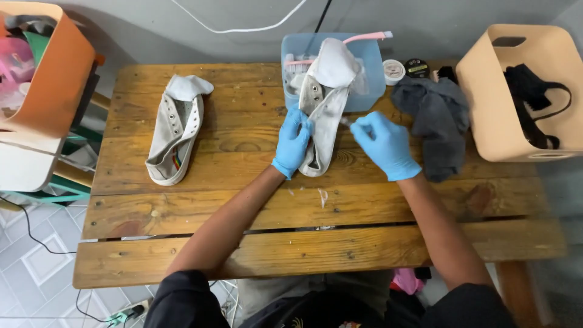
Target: The person scrubs a white canvas shoe with a toothbrush and cleaning solution, then wipes it with a cloth. The shoe is rotated to clean multiple sides, and the process is repeated on different areas.
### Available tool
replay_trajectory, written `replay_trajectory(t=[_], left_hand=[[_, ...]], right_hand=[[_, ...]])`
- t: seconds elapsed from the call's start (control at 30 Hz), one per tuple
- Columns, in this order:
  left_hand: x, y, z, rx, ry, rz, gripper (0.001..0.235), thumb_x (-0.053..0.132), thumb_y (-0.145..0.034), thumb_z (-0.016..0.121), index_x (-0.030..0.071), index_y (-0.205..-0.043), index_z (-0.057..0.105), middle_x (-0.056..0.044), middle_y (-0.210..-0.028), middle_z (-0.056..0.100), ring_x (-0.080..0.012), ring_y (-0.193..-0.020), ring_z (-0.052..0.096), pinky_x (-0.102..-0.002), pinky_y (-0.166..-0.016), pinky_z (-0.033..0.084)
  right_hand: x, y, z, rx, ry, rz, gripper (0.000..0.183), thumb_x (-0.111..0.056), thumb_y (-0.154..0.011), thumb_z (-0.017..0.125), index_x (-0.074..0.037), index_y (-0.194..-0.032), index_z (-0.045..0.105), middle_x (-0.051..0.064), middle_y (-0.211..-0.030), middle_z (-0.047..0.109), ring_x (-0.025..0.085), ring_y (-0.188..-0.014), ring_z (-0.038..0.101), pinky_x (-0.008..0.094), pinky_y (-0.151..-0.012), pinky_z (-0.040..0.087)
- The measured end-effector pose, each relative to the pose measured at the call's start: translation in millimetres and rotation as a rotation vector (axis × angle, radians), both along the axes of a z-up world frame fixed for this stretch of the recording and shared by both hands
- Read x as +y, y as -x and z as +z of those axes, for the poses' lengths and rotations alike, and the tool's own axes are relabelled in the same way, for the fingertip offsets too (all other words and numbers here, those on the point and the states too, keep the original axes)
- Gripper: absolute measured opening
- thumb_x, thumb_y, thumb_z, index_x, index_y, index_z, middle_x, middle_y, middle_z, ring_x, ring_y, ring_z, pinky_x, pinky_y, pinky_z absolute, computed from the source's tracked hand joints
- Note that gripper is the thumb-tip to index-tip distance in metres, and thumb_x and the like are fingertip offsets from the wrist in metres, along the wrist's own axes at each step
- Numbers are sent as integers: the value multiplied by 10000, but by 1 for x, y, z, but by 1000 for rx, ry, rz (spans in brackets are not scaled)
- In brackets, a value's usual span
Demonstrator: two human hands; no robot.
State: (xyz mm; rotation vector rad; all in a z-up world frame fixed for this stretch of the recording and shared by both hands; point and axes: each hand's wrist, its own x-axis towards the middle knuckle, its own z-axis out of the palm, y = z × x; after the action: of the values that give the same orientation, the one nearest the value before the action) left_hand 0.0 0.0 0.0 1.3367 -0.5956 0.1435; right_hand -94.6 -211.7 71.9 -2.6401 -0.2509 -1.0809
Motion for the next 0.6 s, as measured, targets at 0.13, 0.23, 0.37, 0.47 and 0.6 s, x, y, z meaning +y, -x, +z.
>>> replay_trajectory(t=[0.13,0.23,0.37,0.47,0.6], left_hand=[[1,5,-7,-10,-42,24,211,163,-1051,569,50,-874,556,-122,-885,492,-281,-878,562,-449,-903,491],[1,-4,-1,13,-54,27,236,170,-1049,578,43,-855,529,-145,-887,491,-290,-888,556,-462,-917,485],[3,8,2,26,-36,13,238,186,-1052,570,47,-862,540,-154,-911,517,-295,-932,573,-480,-935,487],[3,-2,1,11,-28,15,249,192,-1060,545,54,-853,540,-143,-907,506,-291,-927,566,-473,-931,487],[4,5,7,23,-26,14,259,189,-1065,539,58,-841,538,-123,-898,504,-273,-919,567,-462,-919,498]], right_hand=[[-18,-5,-6,-39,-21,15,184,-145,-934,849,-156,-922,666,2,-778,759,190,-700,739,287,-584,585],[-22,-14,6,46,-60,117,168,-85,-896,835,-114,-887,670,58,-762,757,257,-706,740,347,-591,594],[-28,-10,8,23,52,42,211,-206,-905,863,-215,-866,656,-20,-746,728,214,-718,732,330,-602,569],[-16,-10,32,76,50,123,232,-153,-906,825,-210,-799,628,-15,-685,688,246,-684,712,355,-590,548],[-24,-10,35,-29,101,-2,246,-139,-998,781,-243,-847,618,-61,-704,671,183,-706,713,296,-597,550]])
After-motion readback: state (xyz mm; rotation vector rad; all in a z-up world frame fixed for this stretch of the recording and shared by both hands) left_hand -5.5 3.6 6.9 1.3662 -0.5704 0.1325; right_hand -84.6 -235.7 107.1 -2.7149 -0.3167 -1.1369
